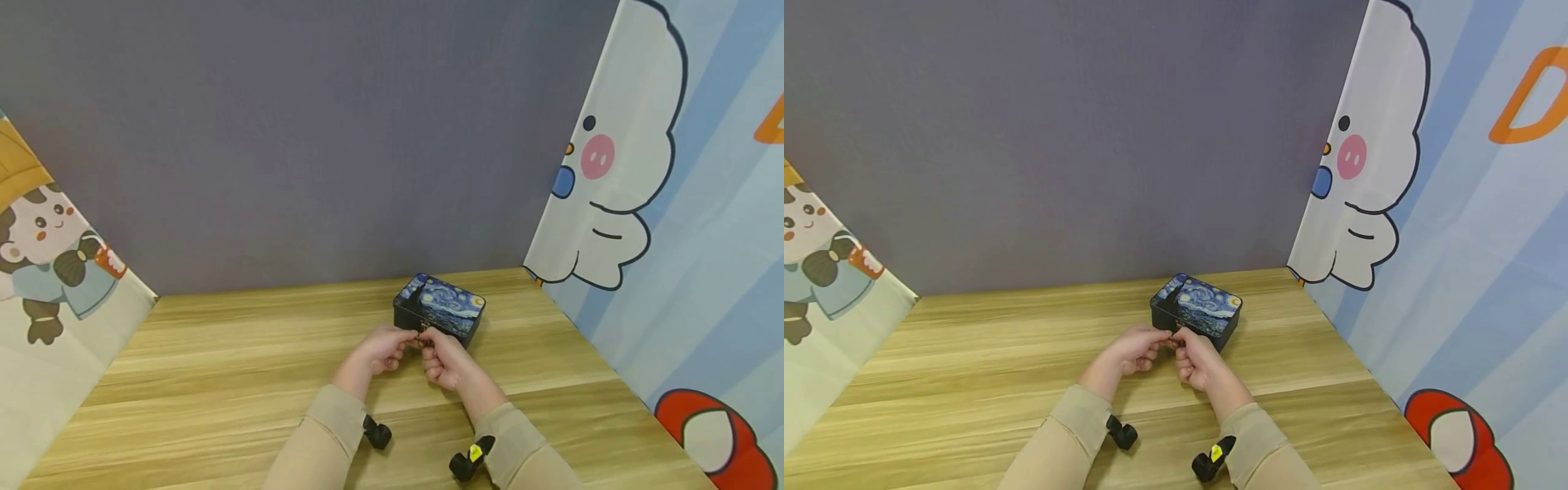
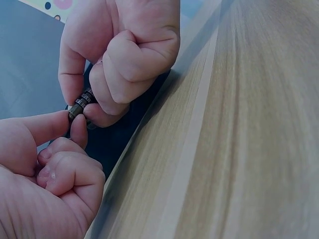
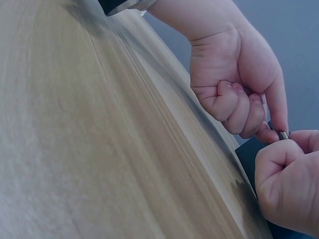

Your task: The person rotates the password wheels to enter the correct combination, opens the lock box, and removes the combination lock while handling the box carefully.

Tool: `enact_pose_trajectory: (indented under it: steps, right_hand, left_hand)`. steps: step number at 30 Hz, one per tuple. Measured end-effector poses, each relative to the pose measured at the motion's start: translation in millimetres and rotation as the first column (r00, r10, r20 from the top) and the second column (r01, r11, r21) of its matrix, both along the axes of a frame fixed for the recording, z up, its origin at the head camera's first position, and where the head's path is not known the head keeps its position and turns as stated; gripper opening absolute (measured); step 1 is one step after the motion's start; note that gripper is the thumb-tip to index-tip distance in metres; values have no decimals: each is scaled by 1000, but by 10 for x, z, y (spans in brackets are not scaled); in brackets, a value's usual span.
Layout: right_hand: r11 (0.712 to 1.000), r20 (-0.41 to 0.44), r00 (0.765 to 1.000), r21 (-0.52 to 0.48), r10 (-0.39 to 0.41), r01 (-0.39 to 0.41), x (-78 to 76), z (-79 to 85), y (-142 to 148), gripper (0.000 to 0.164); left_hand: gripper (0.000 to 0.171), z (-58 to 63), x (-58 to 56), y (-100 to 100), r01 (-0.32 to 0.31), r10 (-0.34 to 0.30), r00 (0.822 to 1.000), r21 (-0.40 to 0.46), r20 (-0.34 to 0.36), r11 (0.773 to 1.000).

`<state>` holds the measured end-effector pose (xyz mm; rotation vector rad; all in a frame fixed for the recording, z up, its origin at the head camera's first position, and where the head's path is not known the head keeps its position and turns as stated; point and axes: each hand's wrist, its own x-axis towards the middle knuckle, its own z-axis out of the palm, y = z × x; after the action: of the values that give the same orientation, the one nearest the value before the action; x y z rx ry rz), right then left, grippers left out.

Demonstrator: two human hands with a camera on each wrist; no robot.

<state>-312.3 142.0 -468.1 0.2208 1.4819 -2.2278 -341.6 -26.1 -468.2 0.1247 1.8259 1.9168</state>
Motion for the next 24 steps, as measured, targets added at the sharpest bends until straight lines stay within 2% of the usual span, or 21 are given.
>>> enact_pose_trajectory:
  steps: [7, 20, 24]
  right_hand:
    - [1000, 11, 1000, 0, 3, -3, -8, 4, 1, 12]
    - [1000, 13, 1000, 10, -2, 1, -37, 8, 3, 17]
    - [1000, 28, 1000, 6, -7, 7, -35, -3, 28, 20]
  left_hand:
    - [23, 21, 3, 2, -3, 3, 1000, 0, 9, 1000]
    - [25, -1, -41, 5, -11, 11, 1000, -11, 7, 1000]
    - [24, -13, -61, 11, -16, 16, 1000, 2, 26, 1000]
